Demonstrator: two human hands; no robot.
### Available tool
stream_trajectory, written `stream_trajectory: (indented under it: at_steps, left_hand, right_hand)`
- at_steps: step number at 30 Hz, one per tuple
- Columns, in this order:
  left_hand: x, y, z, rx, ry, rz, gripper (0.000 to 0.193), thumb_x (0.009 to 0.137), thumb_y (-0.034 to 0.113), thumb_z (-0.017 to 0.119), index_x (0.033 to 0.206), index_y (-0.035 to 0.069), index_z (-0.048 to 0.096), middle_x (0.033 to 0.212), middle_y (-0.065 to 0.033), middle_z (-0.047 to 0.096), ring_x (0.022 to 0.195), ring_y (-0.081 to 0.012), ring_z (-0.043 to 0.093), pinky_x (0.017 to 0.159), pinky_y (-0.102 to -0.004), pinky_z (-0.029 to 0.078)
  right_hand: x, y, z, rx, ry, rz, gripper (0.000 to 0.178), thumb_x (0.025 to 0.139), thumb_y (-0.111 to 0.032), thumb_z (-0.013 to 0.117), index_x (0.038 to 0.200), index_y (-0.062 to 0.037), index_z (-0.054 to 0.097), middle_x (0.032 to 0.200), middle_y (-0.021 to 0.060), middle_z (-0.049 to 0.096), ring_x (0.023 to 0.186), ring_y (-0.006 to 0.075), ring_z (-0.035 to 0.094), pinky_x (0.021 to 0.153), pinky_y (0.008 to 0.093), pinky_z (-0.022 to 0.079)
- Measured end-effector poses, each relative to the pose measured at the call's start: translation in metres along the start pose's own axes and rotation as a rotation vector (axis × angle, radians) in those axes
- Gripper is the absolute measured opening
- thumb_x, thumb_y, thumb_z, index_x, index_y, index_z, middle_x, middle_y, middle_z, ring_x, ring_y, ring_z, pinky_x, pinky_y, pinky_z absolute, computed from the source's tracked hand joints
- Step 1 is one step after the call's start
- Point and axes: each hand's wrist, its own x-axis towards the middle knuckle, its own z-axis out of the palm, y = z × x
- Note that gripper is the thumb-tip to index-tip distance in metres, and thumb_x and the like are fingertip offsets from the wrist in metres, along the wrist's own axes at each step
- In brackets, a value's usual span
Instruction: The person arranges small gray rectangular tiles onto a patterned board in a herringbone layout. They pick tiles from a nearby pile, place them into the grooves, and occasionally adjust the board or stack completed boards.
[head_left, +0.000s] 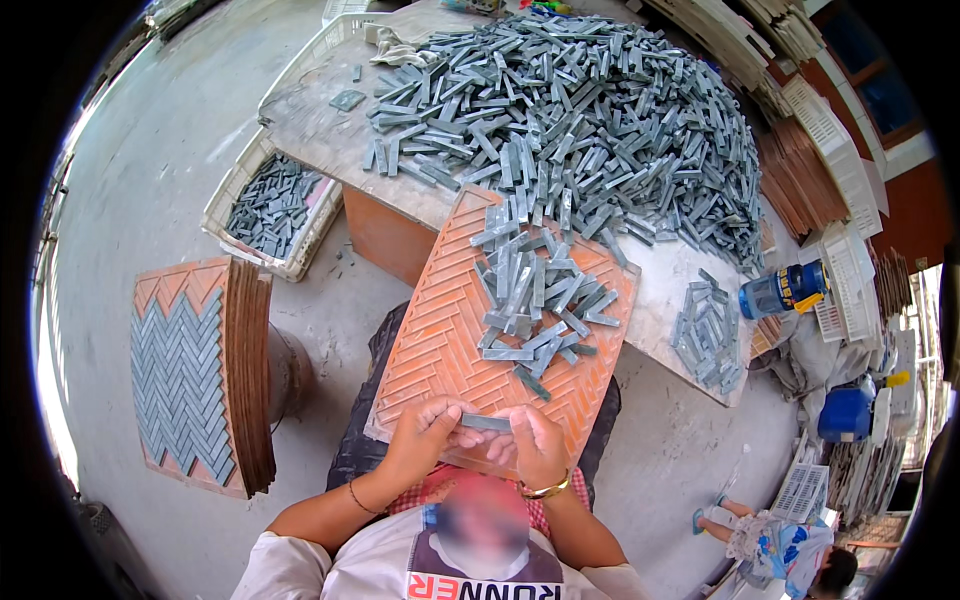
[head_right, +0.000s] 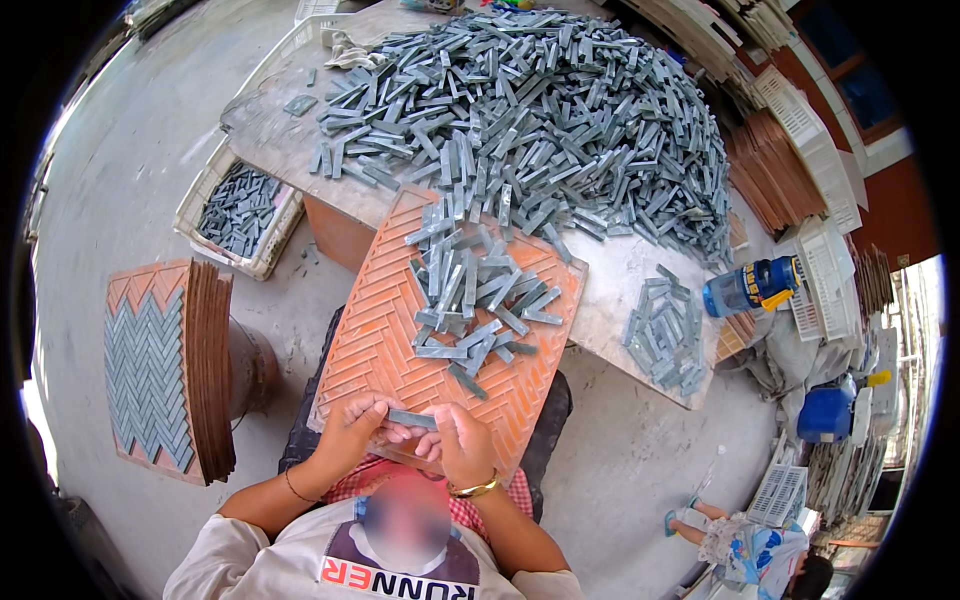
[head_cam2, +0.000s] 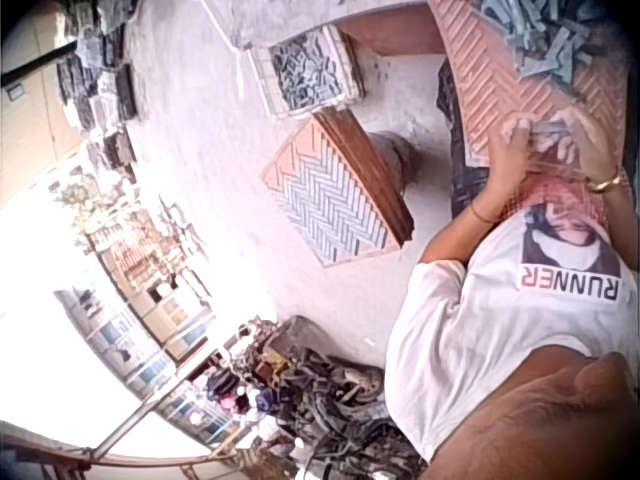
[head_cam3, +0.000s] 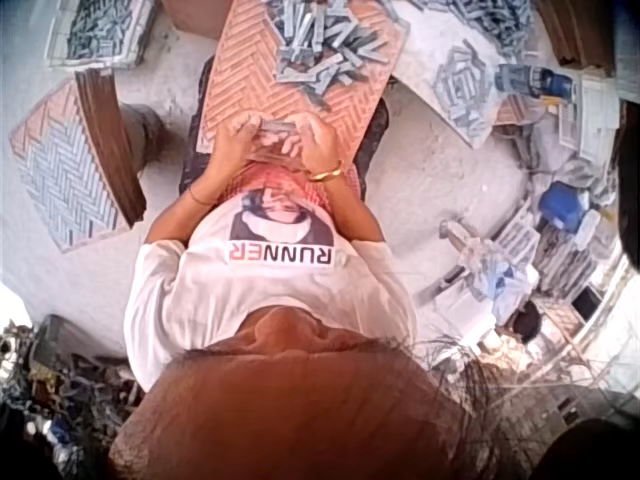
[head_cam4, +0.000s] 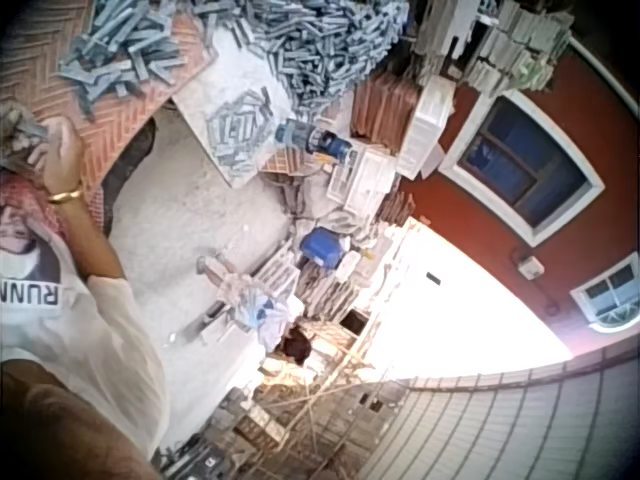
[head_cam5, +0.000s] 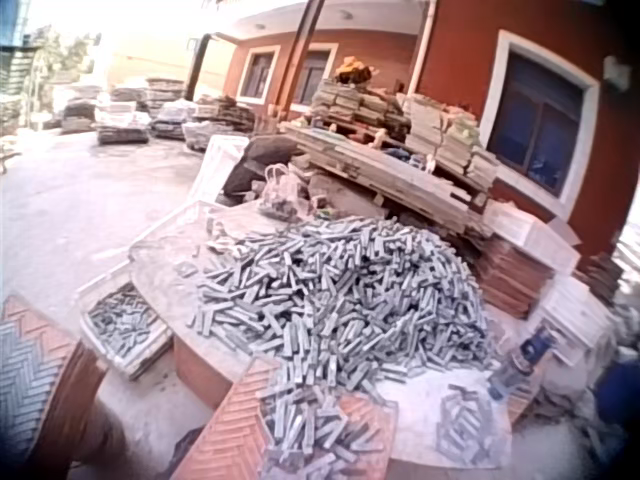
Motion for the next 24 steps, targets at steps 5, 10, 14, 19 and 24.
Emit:
stream_trajectory:
  at_steps: [5,10,14,19,24]
  left_hand:
    - [0.002,0.001,-0.004,-0.055,-0.017,0.014,0.022,0.097,0.014,0.052,0.110,-0.004,0.057,0.090,-0.0101,0.066,0.083,-0.0166,0.067,0.075,-0.0256,0.055]
    - [0.004,-0.003,-0.002,0.296,-0.079,0.252,0.018,0.093,0.007,0.058,0.108,-0.003,0.059,0.088,-0.0062,0.065,0.077,-0.0140,0.065,0.071,-0.0245,0.053]
    - [0.002,0.002,-0.015,0.486,0.014,0.138,0.013,0.088,0.002,0.059,0.100,-0.004,0.062,0.088,-0.0068,0.065,0.073,-0.0114,0.061,0.068,-0.0251,0.051]
    - [0.000,0.024,-0.043,0.991,0.248,0.552,0.013,0.082,-0.001,0.060,0.094,0.001,0.065,0.081,-0.0109,0.062,0.071,-0.0191,0.061,0.062,-0.0283,0.048]
    - [-0.011,0.045,-0.066,1.162,0.459,0.650,0.011,0.075,-0.002,0.066,0.085,0.004,0.066,0.088,-0.0112,0.059,0.071,-0.0291,0.058,0.063,-0.0344,0.047]
  right_hand:
    - [-0.001,0.000,-0.002,-0.018,0.021,-0.013,0.037,0.102,-0.027,0.039,0.101,0.0056,0.056,0.078,0.0117,0.067,0.056,0.0122,0.063,0.047,0.0209,0.047]
    - [-0.001,0.001,-0.001,-0.050,-0.038,0.017,0.034,0.102,-0.026,0.042,0.105,0.0047,0.057,0.080,0.0113,0.067,0.059,0.0111,0.063,0.049,0.0198,0.047]
    - [0.003,-0.002,-0.006,-0.248,0.050,-0.086,0.028,0.098,-0.022,0.048,0.107,0.0037,0.058,0.080,0.0097,0.067,0.061,0.0114,0.064,0.051,0.0220,0.047]
    - [0.013,0.026,-0.045,-0.580,0.367,-0.401,0.021,0.087,-0.010,0.064,0.105,0.0019,0.060,0.084,0.0085,0.065,0.063,0.0089,0.060,0.052,0.0209,0.046]
    - [0.019,0.034,-0.053,-0.822,0.335,-0.544,0.026,0.077,-0.002,0.071,0.101,0.0020,0.062,0.089,0.0094,0.060,0.060,0.0116,0.055,0.052,0.0239,0.046]
